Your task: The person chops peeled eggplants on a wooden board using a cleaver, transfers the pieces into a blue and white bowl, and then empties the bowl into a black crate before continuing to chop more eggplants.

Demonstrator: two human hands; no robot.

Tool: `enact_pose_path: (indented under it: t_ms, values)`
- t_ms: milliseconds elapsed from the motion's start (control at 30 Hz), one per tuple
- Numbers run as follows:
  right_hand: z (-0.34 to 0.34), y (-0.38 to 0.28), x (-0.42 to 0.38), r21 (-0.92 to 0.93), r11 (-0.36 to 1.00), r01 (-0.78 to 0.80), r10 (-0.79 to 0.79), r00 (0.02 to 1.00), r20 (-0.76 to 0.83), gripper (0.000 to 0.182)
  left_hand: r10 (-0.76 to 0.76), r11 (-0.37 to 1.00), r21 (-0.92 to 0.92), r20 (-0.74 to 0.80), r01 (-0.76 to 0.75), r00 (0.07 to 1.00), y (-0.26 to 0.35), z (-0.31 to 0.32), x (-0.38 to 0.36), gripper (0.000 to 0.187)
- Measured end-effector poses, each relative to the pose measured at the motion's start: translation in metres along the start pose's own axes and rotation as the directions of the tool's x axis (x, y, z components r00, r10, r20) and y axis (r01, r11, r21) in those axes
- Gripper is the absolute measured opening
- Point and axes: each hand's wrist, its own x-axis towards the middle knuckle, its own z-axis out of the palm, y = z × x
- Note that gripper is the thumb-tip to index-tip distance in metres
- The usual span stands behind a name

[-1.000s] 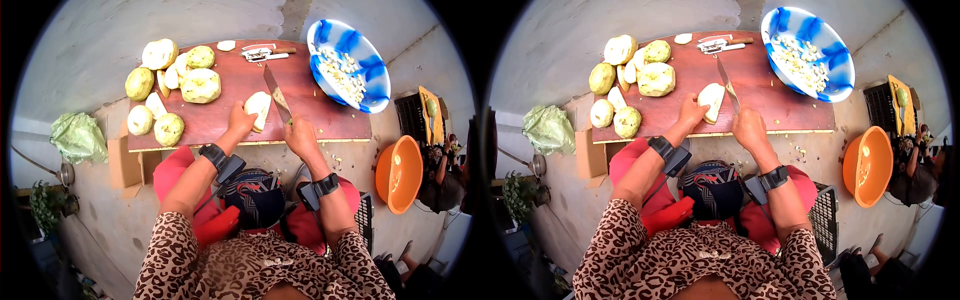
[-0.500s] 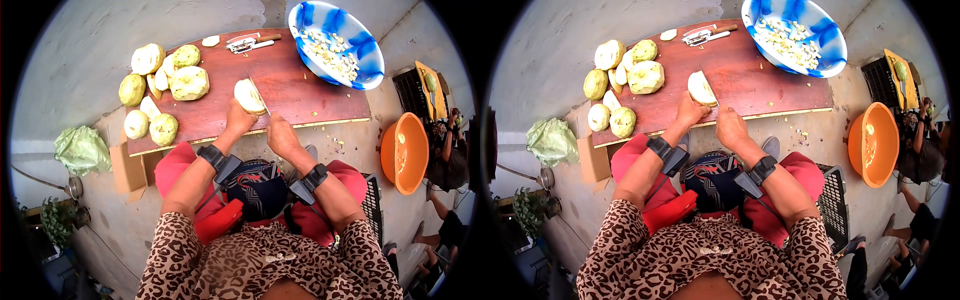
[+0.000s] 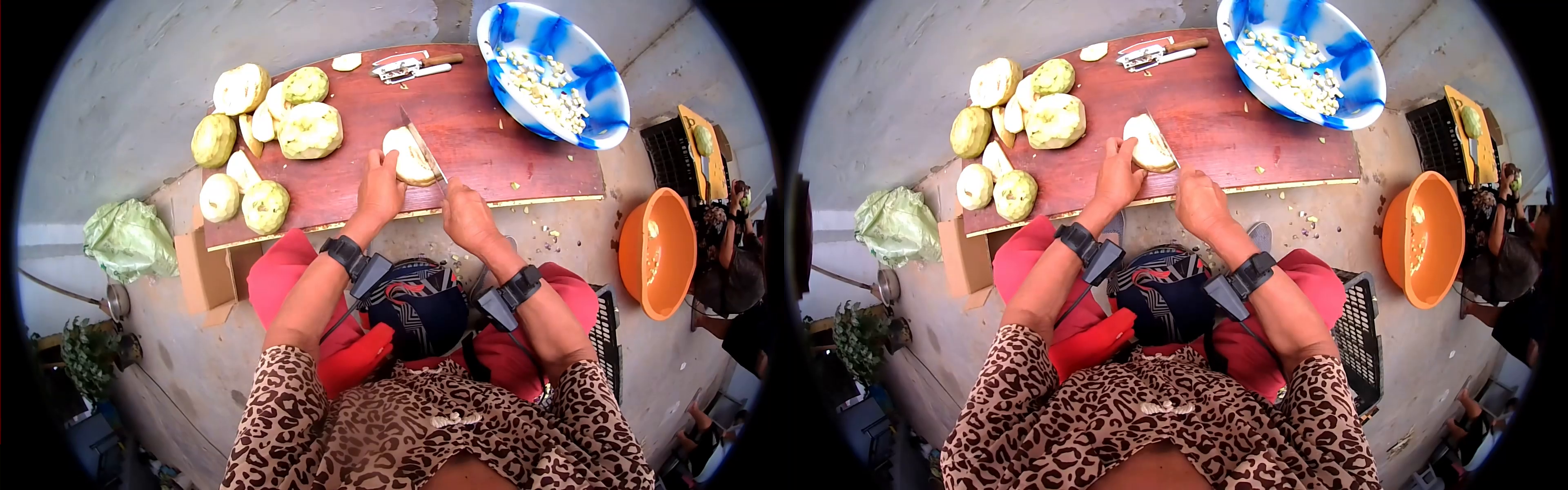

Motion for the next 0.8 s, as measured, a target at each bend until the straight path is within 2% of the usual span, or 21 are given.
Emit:
enact_pose_path:
  t_ms: [167,267,367,467,567,800]
  values:
    - [-0.016,-0.006,0.000,-0.007,0.999,-0.036,0.036,0.999,0.000,0.016,0.005,0.994,0.110,0.052,-0.010,0.999,0.018,-0.020,-0.003,0.060]
    - [-0.030,-0.019,-0.003,0.008,0.999,-0.039,0.039,0.999,0.006,0.014,0.206,0.965,0.176,-0.043,-0.195,0.978,0.012,-0.019,0.005,0.061]
    - [-0.035,-0.024,-0.006,0.017,1.000,-0.023,0.022,0.998,0.055,0.012,0.292,0.943,0.179,-0.037,-0.281,0.956,0.010,-0.020,0.013,0.060]
    - [-0.026,-0.018,-0.009,0.025,1.000,0.008,-0.009,0.999,0.039,0.012,0.269,0.954,0.122,0.060,-0.275,0.961,0.008,-0.018,0.018,0.058]
    - [-0.022,-0.019,-0.010,0.022,1.000,0.007,-0.008,0.999,0.032,0.013,0.308,0.946,0.074,0.099,-0.316,0.946,0.007,-0.021,0.019,0.058]
    - [-0.029,-0.031,-0.016,-0.087,0.996,0.005,0.004,0.995,0.102,0.019,0.306,0.946,0.075,0.116,-0.315,0.945,0.007,-0.019,0.019,0.049]
